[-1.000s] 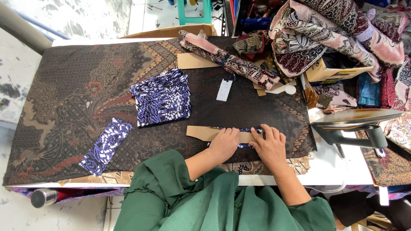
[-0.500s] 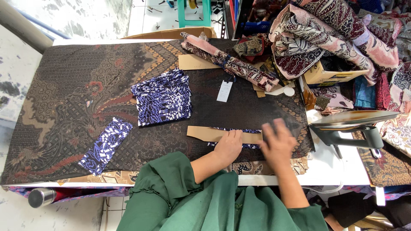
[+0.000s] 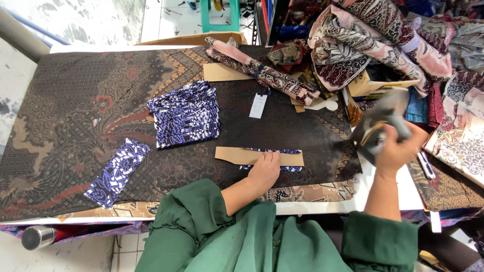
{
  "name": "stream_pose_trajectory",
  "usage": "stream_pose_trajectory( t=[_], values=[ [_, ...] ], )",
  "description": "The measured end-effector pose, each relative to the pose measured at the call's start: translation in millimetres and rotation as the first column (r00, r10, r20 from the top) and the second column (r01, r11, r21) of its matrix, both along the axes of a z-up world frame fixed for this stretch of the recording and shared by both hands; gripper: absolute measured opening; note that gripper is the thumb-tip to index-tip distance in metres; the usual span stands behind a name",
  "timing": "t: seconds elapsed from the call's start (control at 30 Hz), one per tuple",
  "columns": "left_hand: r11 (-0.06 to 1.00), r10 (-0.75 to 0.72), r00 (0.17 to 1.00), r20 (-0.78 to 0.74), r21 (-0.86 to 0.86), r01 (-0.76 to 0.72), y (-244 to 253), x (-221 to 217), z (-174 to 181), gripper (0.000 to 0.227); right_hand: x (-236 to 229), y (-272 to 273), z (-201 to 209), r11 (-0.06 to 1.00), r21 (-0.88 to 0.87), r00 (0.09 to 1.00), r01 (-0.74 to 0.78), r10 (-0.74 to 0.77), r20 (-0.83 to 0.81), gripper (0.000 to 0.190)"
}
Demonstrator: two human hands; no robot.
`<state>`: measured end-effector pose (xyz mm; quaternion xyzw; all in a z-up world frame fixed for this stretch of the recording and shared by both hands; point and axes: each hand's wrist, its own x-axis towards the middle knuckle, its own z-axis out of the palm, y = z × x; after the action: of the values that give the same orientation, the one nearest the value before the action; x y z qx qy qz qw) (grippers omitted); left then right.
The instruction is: The person irons small rectangular pieces of patterned fabric on a work table. They use a cardboard template to align the fabric, press it with an iron, and then fold the fabric. The person repeats this process for multiple pieces, stacking the finished items.
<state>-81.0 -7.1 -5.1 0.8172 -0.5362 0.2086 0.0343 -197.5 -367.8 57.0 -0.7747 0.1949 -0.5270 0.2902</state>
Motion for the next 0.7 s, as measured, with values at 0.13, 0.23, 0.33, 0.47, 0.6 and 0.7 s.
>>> stream_pose_trajectory(
  t=[0.13,0.23,0.33,0.47,0.6,0.7],
  values=[
    [1.0,0.02,1.0,0.007,-0.02,-0.019,-3,1,-1,0.053,67,80,41,0.861,-0.506,0.834,-0.046,-0.245,-0.494,0.046],
    [0.999,0.005,1.0,0.0,-0.042,-0.005,-1,-3,4,0.052,111,140,51,0.908,-0.327,0.549,-0.262,-0.138,-0.824,0.05],
    [0.995,-0.047,0.983,-0.175,-0.098,0.03,6,14,17,0.041,131,177,49,0.895,-0.264,0.453,-0.359,-0.08,-0.888,0.047],
    [0.936,-0.175,0.856,-0.486,-0.353,-0.008,33,46,33,0.015,116,182,34,0.822,-0.309,0.594,-0.478,0.044,-0.803,0.039],
    [0.954,-0.049,0.875,-0.482,-0.283,-0.102,55,84,44,0.027,109,180,23,0.833,-0.283,0.626,-0.476,0.096,-0.774,0.028],
    [0.983,-0.044,0.874,-0.484,-0.178,-0.049,64,90,46,0.007,111,185,18,0.852,-0.281,0.672,-0.441,0.106,-0.733,0.027]
  ],
)
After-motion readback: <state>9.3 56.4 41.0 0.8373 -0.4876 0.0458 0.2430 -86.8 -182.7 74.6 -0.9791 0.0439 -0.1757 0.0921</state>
